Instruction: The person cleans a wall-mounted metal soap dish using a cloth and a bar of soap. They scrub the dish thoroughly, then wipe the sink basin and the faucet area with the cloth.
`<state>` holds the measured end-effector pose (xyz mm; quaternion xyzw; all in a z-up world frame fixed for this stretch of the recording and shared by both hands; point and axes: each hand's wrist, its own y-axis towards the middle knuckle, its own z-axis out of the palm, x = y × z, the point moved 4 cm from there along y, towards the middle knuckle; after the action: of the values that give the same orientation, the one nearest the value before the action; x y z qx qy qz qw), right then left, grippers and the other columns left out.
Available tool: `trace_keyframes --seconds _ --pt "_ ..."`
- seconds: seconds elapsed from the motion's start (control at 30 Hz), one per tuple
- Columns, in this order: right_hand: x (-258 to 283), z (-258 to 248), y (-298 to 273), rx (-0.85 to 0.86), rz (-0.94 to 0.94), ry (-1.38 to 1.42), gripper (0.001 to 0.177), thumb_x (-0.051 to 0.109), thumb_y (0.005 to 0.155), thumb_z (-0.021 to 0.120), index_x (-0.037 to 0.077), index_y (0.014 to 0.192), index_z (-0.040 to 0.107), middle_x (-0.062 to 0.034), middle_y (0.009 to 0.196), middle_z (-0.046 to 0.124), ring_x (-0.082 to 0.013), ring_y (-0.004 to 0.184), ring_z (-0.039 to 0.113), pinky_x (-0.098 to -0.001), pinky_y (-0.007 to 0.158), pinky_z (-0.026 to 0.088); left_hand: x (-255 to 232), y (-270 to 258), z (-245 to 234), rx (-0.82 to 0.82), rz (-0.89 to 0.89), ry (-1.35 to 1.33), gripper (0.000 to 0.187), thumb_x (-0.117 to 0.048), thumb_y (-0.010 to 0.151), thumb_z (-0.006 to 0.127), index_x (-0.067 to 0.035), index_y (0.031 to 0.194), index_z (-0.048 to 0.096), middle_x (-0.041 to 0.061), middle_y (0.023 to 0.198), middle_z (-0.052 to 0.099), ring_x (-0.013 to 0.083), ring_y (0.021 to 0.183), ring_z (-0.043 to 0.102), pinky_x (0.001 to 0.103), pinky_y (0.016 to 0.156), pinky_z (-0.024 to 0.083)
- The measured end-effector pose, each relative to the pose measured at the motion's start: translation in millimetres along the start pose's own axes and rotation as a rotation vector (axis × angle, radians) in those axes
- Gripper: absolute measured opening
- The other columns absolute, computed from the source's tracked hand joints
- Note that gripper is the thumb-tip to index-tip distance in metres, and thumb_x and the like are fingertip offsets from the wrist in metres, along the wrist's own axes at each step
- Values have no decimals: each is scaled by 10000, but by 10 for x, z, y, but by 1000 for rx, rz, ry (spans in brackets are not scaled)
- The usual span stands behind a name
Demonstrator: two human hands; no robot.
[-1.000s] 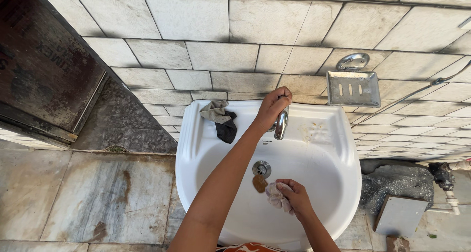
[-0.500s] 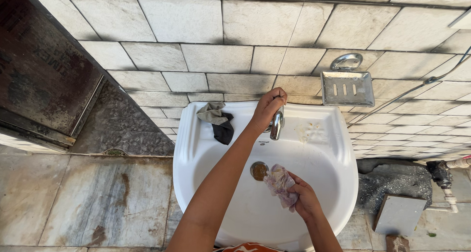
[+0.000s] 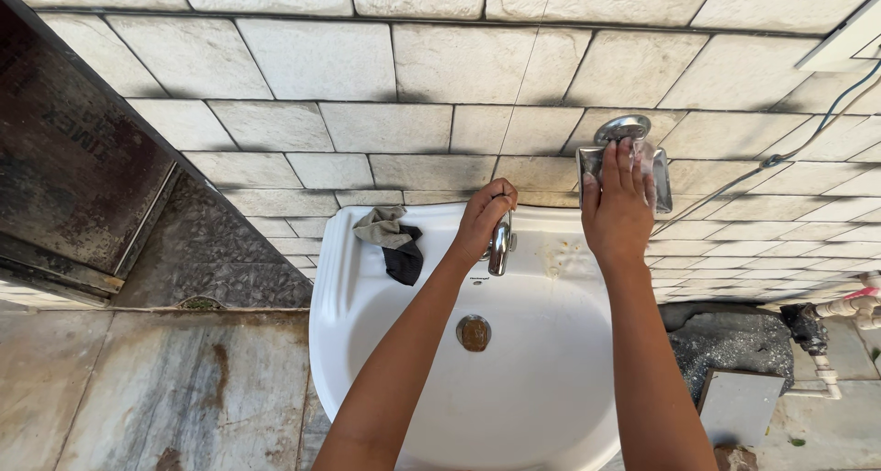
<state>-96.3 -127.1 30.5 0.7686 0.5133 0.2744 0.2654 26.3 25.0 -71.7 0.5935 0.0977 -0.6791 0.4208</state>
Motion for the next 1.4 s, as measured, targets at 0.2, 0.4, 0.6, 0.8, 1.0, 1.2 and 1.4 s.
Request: trace_keyframes --seconds 0.2,0.4,0.6,0.8,1.0,1.2,1.4 --pt "-165 80 -269 319 -113 237 452 113 1008 497 43 1449 569 -138 1530 531 -373 1410 498 -444 1157 404 28 14 -2 -4 4 1 131 -177 931 461 -83 846 499 0 836 474 118 803 393 276 792 358" --pt "-495 145 -134 162 -106 -27 524 -28 922 516 -83 1442 530 -274 1530 496 -428 1418 453 -472 1186 324 50 13 -20 -6 -11 -7 133 -186 931 462 -92 840 481 0 842 478 121 810 399 281 800 360" --pt "-111 331 -334 319 -52 212 668 -142 873 454 -10 1527 491 -215 1584 468 -339 1466 442 -406 1269 331 55 -9 -7 -17 -37 23 153 -202 934 454 -91 830 476 5 840 469 124 803 386 287 803 358" --pt "-299 406 -25 127 54 -70 693 -137 768 554 -80 1456 497 -278 1534 471 -403 1383 468 -448 1079 458 45 6 -3 -17 -20 -24 162 -209 937 457 -83 835 471 15 847 477 130 814 398 290 812 356" --pt "-11 68 -150 217 -225 245 633 -188 787 551 26 1374 652 -158 1431 638 -338 1226 657 -381 991 561 56 32 -23 -13 -4 33 201 -222 934 446 -77 811 510 -3 806 453 110 767 377 273 754 344" --pt "-676 -458 219 -138 337 888 403 -104 1068 490 -14 1418 667 -119 1144 723 -217 815 620 -359 749 521 28 111 -10 -2 -199 204 273 -273 935 480 -62 798 583 12 737 490 119 668 384 304 632 342" --pt "-741 -252 327 -466 137 1004 500 47 1160 500 -25 1604 283 -204 1640 337 -291 1511 394 -402 1336 331 -21 596 124 173 -372 1045 331 -403 858 578 -145 921 775 20 765 753 173 676 680 380 657 529"
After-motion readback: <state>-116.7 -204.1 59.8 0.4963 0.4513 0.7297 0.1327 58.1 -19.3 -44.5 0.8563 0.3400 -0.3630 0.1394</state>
